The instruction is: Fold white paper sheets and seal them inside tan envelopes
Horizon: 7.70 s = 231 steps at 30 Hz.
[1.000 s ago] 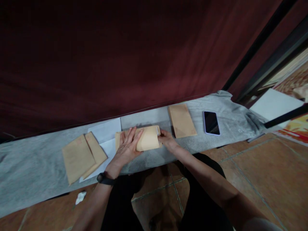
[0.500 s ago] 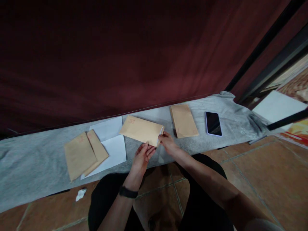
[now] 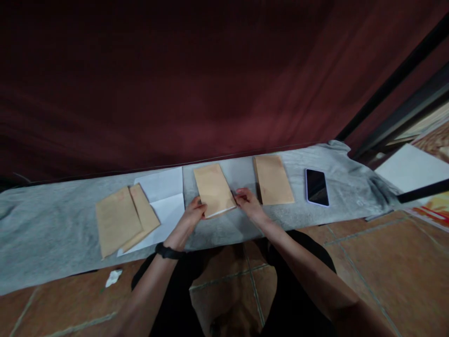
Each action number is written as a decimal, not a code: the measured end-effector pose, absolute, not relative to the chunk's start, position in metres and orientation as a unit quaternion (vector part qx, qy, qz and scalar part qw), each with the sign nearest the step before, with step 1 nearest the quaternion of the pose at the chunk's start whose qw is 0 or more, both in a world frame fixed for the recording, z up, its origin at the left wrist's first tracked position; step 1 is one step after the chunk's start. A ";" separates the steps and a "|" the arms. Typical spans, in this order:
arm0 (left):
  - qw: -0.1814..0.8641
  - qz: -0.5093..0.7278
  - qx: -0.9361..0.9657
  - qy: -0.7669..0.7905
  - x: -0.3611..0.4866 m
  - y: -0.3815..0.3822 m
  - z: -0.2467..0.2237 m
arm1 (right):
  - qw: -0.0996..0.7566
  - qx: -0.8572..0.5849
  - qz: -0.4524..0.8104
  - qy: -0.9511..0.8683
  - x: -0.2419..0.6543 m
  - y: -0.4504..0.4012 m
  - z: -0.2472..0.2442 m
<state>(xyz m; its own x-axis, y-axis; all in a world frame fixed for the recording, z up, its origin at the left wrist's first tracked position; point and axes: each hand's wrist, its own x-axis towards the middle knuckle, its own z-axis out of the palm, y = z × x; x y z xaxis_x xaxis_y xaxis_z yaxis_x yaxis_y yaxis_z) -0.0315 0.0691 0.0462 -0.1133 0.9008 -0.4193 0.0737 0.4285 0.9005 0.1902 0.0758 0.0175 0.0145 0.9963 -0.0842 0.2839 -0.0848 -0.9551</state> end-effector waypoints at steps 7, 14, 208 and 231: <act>0.390 0.286 0.517 0.706 -0.048 0.070 0.034 | 0.254 -0.498 0.273 -0.783 0.181 0.059 0.024; 0.089 0.223 0.751 0.615 -0.025 0.078 0.040 | 0.159 -0.469 0.179 -0.850 0.181 0.056 0.033; 0.072 0.237 0.634 0.733 -0.012 0.006 0.009 | 0.233 -0.477 0.047 -0.846 0.144 0.006 0.002; 0.445 0.505 0.386 0.631 0.040 0.036 0.048 | 0.502 -0.495 0.598 -0.382 0.159 0.050 0.026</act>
<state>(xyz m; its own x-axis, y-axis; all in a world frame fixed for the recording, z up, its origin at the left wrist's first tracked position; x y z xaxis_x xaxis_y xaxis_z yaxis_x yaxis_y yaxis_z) 0.0403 0.0360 0.0483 -0.3060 0.9366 -0.1707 0.0376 0.1911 0.9809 0.1593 0.0502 0.0256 -0.0077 0.9780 -0.2085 -0.2223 -0.2050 -0.9532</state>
